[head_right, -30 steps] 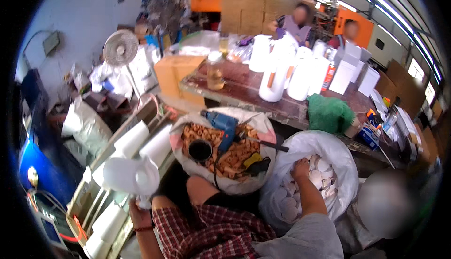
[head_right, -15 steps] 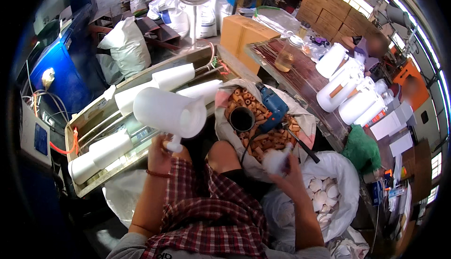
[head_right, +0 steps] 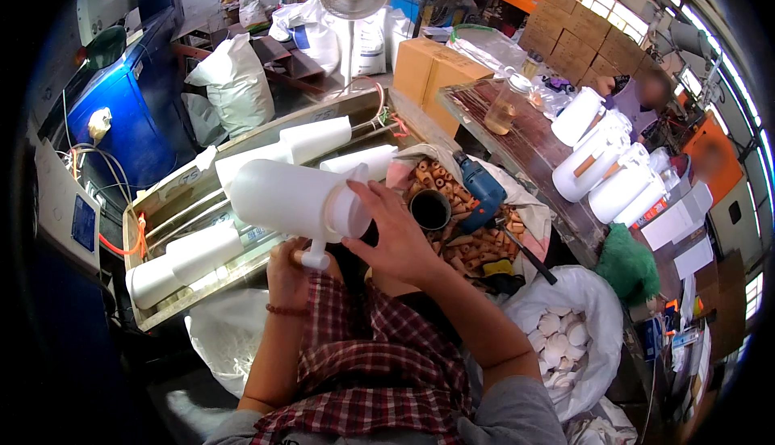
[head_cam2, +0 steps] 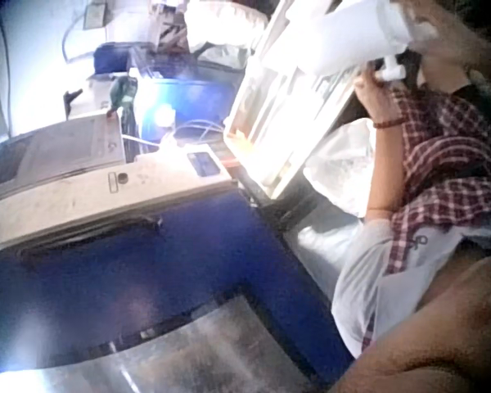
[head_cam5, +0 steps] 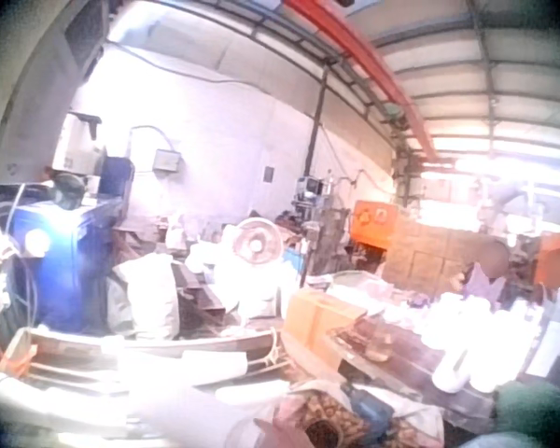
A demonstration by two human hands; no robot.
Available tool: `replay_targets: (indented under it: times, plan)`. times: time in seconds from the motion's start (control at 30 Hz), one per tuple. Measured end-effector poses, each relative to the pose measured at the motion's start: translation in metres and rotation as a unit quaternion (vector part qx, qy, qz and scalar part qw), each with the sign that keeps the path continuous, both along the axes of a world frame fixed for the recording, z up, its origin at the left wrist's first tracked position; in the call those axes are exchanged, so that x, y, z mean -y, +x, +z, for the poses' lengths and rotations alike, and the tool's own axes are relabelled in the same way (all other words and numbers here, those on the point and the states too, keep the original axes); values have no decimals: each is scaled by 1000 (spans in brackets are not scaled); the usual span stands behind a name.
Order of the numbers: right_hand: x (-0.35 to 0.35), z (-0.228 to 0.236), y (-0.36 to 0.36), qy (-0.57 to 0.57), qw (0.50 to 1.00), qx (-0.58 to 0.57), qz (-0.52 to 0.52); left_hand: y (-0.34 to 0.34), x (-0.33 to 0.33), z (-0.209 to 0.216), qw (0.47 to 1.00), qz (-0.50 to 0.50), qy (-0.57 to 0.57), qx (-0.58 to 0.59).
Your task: The person assembles white plastic cone-shaped components by inserting small pieces and using a power drill to secure them at an industrial workstation.
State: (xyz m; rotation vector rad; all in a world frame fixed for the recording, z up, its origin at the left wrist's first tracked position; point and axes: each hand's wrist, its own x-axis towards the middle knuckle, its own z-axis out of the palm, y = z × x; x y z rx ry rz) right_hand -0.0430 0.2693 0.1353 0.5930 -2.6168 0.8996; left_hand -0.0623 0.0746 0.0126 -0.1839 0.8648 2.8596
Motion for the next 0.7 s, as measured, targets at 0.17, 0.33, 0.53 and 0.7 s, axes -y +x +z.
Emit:
replay_targets:
  times: [0.17, 0.33, 0.53, 0.7]
  plan:
    - [3, -1, 3, 59, 998, -9, -1, 7, -2, 9, 999, 12, -38, -14]
    - [8, -1, -2, 84, 996, -7, -41, 5, -3, 8, 1000, 12, 0, -3]
    - [3, 2, -14, 118, 991, 59, -34, 4, 1, 9, 999, 46, -12, -12]
    - [4, 16, -15, 107, 964, 243, 15, 4, 11, 9, 996, 84, -13, -8]
